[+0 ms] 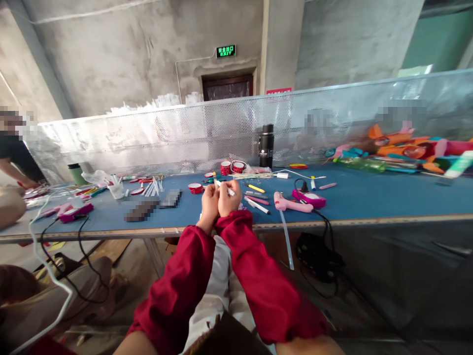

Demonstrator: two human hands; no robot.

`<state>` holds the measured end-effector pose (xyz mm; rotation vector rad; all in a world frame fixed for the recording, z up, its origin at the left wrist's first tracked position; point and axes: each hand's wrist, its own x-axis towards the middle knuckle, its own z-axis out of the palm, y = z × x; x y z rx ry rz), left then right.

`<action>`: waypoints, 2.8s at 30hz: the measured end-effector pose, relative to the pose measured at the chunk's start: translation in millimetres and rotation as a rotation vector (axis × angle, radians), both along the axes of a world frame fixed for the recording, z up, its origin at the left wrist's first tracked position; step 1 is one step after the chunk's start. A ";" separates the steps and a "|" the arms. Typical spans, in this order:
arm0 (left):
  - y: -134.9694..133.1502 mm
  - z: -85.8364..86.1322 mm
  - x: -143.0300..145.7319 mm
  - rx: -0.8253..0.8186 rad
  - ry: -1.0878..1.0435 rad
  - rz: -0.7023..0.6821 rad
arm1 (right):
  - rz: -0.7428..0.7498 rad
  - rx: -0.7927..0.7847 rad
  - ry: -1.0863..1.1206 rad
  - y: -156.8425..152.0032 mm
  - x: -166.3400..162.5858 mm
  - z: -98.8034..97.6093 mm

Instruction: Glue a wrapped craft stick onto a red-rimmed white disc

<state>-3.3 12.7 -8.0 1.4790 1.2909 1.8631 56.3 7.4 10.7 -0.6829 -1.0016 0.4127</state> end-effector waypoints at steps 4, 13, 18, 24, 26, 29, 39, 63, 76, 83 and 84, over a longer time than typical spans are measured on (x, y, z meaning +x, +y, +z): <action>-0.7 0.8 0.0 0.011 0.001 -0.001 | -0.004 -0.002 0.031 0.7 -0.2 -0.4; -3.2 2.6 0.2 0.001 0.002 -0.002 | -0.011 -0.004 0.032 -0.6 0.1 0.5; -5.8 4.8 0.4 -0.047 0.005 0.010 | 0.013 0.006 -0.002 -0.7 0.2 0.2; -5.5 3.9 0.1 0.000 0.000 -0.003 | -0.010 0.003 0.034 1.5 0.3 -1.5; -5.3 3.3 0.0 0.008 -0.003 -0.006 | 0.017 0.012 0.011 1.8 0.3 -2.1; -6.0 4.1 0.3 -0.030 0.000 0.012 | 0.032 0.012 -0.033 1.3 0.6 -2.0; -9.4 6.9 0.9 -0.052 0.000 0.023 | 0.018 0.020 -0.033 1.3 0.5 -2.3; 5.0 -3.4 -1.3 0.007 0.004 0.007 | -0.002 0.035 -0.019 3.4 -0.2 -3.7; 10.1 -7.7 -1.4 0.049 -0.008 -0.008 | 0.003 0.028 0.024 2.7 0.1 -3.2; 7.4 -5.3 -1.7 0.042 0.008 0.006 | 0.024 0.021 0.010 3.8 -0.2 -3.7; 6.9 -4.9 -1.6 0.041 0.007 0.009 | 0.017 0.022 0.023 4.0 -0.3 -3.8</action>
